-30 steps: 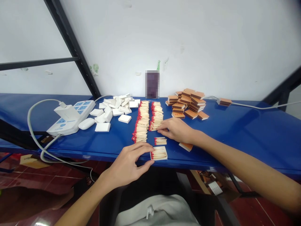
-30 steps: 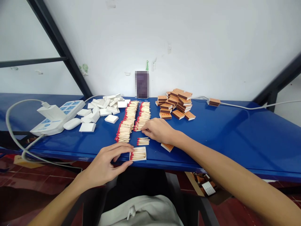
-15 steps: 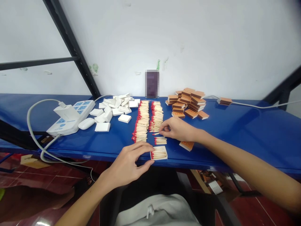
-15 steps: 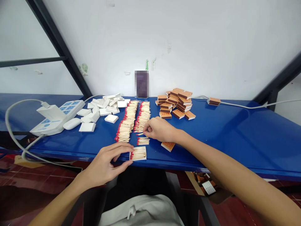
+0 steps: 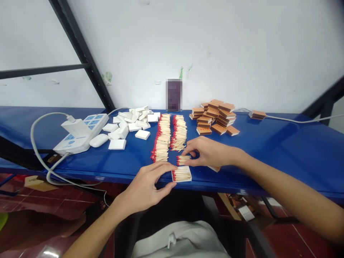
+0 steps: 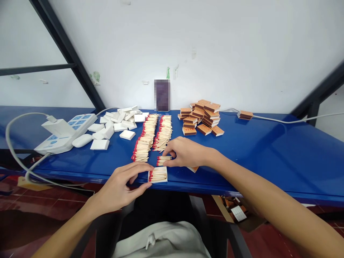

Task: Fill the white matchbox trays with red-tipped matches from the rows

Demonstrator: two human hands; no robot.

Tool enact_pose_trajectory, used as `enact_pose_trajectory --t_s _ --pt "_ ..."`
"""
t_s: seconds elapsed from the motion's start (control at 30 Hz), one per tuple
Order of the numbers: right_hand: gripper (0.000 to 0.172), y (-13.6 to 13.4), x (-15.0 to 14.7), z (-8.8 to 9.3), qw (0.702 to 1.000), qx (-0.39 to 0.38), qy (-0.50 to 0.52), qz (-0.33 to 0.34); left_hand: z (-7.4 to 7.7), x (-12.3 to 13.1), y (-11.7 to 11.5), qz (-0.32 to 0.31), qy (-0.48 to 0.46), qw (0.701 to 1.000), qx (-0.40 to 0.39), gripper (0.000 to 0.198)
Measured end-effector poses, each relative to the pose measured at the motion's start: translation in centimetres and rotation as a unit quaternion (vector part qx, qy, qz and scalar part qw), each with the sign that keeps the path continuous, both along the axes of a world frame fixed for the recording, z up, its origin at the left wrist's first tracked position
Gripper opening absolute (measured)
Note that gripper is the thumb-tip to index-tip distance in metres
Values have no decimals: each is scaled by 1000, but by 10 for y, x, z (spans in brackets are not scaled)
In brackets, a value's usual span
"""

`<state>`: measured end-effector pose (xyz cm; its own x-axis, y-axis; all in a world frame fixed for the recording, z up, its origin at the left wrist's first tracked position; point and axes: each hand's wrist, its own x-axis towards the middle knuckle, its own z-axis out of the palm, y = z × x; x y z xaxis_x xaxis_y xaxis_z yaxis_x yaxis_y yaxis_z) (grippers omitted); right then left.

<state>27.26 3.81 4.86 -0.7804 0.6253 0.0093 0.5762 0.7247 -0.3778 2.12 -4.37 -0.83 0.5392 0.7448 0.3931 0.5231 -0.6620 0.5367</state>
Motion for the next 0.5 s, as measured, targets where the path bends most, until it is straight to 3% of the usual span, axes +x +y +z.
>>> enact_pose_trajectory --t_s 0.1,0.27,0.5 --pt "22 -2 1 -3 1000 15 -14 24 0 -1 0 2 7 1000 -5 31" --pt "30 -2 3 -6 999 44 2 5 0 0 1 -1 1 1000 -8 32" --pt "21 -5 2 1 999 19 24 36 1 0 0 -3 3 1000 -5 29"
